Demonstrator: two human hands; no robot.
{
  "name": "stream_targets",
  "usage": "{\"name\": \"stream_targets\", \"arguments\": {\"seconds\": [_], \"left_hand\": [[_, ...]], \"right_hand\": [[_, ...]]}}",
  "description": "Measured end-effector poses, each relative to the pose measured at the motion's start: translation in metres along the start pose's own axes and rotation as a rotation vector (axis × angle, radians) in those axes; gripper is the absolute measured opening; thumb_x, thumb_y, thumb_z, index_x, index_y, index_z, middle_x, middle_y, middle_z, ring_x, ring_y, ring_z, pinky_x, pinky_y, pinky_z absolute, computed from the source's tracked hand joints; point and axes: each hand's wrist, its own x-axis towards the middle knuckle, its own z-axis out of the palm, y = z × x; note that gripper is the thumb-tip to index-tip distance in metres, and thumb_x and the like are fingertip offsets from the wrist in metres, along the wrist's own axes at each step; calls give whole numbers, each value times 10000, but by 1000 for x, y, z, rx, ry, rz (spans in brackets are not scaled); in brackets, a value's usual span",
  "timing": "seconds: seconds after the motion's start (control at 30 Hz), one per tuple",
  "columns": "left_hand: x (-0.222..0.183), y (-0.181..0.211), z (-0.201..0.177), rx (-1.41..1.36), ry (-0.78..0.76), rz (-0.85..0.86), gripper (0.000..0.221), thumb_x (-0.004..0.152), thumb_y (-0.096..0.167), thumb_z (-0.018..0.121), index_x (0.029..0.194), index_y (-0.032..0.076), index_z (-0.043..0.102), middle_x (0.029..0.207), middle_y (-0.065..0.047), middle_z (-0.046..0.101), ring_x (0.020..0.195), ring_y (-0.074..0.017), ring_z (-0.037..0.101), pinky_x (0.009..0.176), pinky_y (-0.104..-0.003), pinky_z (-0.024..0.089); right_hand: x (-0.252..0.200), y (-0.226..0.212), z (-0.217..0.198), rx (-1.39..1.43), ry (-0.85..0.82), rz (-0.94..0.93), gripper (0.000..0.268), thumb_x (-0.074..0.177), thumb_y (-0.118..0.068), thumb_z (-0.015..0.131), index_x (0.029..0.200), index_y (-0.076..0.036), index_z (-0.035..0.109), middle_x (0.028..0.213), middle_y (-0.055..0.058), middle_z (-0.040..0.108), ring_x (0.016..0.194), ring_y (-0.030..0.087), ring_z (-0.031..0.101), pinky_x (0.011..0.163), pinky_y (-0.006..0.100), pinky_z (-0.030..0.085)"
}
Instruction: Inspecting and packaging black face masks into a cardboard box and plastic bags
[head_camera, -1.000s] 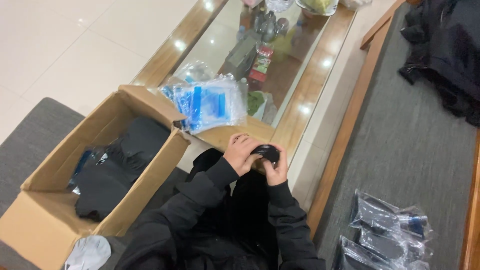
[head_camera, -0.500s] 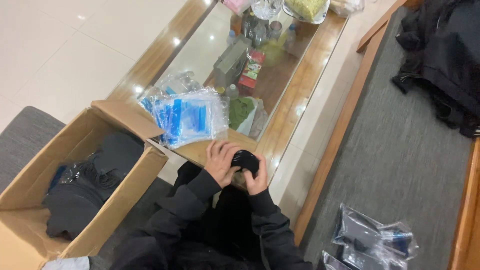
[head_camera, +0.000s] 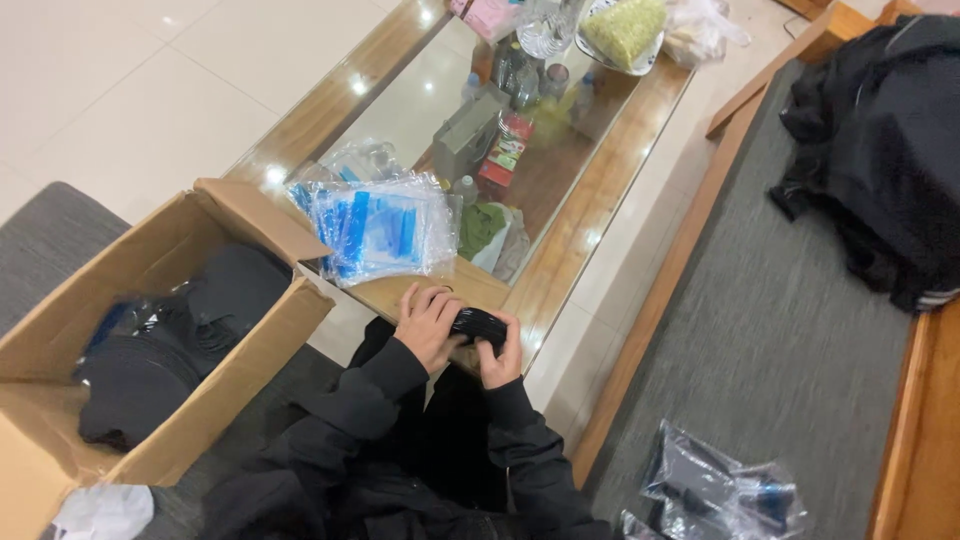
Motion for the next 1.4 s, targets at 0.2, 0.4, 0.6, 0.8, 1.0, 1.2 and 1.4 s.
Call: {"name": "stream_targets", "arguments": {"seconds": [0.2,0.4,0.6,0.8,1.0,1.2,1.4], "left_hand": [[-10,-14,10,165,11,158,585,750,76,736,1273,142,485,958,-39,537,1076,-242,538,1220,-615,117],[-19,6,-20,45,211,53,952,639,114,662,1550,171,393,1477,-160,393,1424,-402,291,1191,-604,158],[-75,13,0,-786,98,-568,487,749,307,915,1061,95,607,927,-110,503,945,-356,612,732,-314,646],[-75,1,53,-1733,-153,-1050,839,735,202,1027,1332,-101,521,1147,-206,614,1134,-320,666,978,-433,579],[-67,10,-20,-1968,-154,-1160,951,809,28,917,1596,186,407,1572,-106,488,1361,-435,521,1087,-492,498],[-80,-1,16,-1937,-216,-1270,867,836,88,917,1554,158,437,1445,-241,574,1207,-486,629,992,-602,548],[-74,-4,18,-1970,-182,-1191,912,867,182,914,1582,178,348,1475,-212,545,1261,-463,593,1030,-616,522]], "right_hand": [[-10,-9,7,45,75,-17,436,791,12,666,1213,-86,620,989,121,645,939,224,619,856,369,535],[-26,17,16,96,152,-13,443,824,4,704,1246,-66,588,1004,108,635,972,198,599,883,376,536],[-23,14,25,298,278,174,440,837,-67,765,1244,-134,610,1071,80,709,914,173,655,842,344,579],[-40,2,46,709,321,339,327,802,18,800,1074,-83,650,947,144,731,776,277,745,636,406,636],[-73,-25,64,619,274,345,389,853,17,760,1222,-52,658,1027,159,739,904,239,727,720,382,641],[-88,-81,66,-199,208,242,815,895,-295,761,1579,-72,378,1359,346,588,1261,475,578,1043,523,507],[-101,-69,64,-459,271,-119,696,977,-181,695,1591,-74,386,1312,295,550,1144,466,607,909,478,549]]}}
